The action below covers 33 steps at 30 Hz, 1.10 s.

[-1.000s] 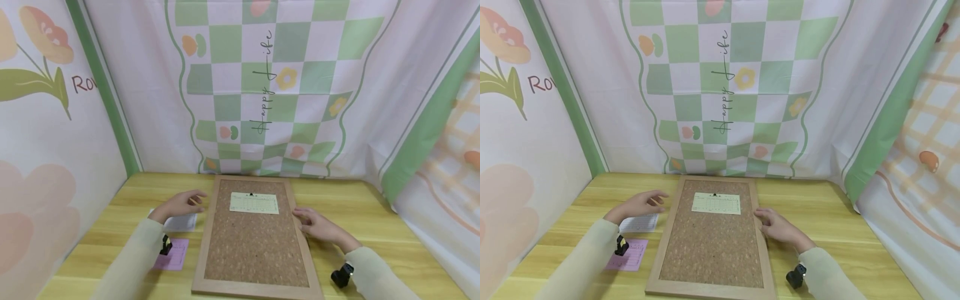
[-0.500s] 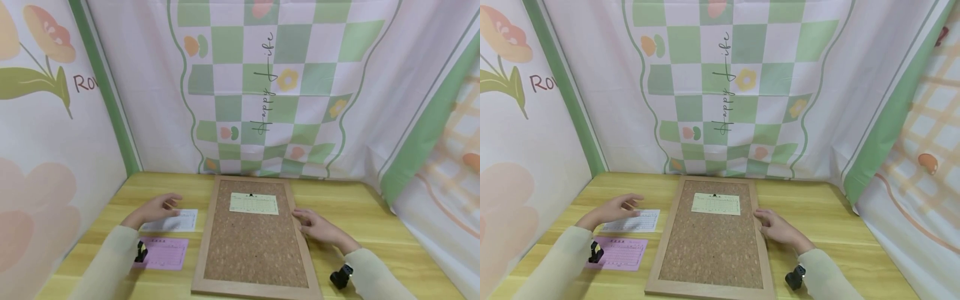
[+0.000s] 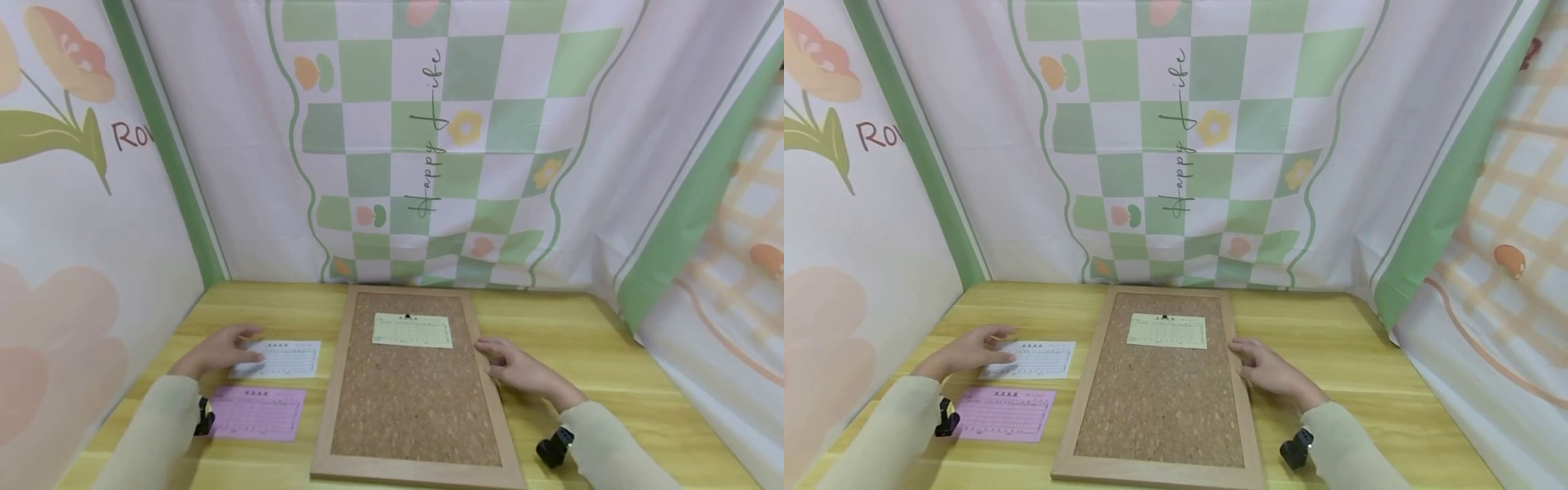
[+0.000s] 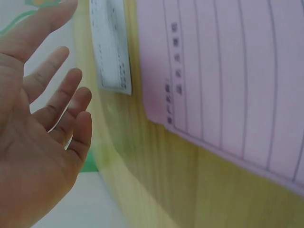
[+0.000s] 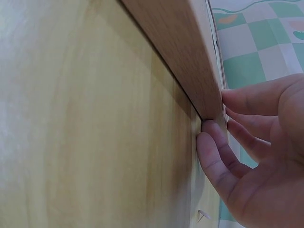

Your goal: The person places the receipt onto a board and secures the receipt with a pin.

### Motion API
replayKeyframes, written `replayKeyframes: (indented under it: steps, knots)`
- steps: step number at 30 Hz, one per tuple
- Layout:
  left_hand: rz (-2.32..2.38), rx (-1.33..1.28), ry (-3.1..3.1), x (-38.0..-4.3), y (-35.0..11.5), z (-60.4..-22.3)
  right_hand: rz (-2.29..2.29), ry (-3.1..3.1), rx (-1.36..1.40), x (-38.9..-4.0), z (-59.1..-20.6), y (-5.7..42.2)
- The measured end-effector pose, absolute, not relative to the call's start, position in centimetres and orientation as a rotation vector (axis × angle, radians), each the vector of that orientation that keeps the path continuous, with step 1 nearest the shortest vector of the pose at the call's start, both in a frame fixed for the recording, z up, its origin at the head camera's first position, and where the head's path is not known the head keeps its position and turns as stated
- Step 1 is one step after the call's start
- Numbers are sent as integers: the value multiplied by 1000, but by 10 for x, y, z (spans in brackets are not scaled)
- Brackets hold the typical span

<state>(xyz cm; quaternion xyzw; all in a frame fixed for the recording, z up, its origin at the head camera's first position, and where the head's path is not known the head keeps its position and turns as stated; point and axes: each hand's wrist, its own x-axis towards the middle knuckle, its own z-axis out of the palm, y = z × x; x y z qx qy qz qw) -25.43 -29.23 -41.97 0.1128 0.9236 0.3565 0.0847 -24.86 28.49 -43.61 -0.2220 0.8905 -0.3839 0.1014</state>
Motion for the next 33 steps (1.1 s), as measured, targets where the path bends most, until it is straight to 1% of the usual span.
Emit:
replayKeyframes:
  steps: [11, 21, 33]
  knots:
    - [976, 320, 2782, -256, -301, -424, -1143, 2617, -667, -248, -435, 284]
    - [871, 227, 2811, -252, -306, -430, -1160, 2623, -677, -249, -439, 286]
    - [900, 135, 2805, -252, -307, -436, -1152, 2622, -692, -248, -438, 286]
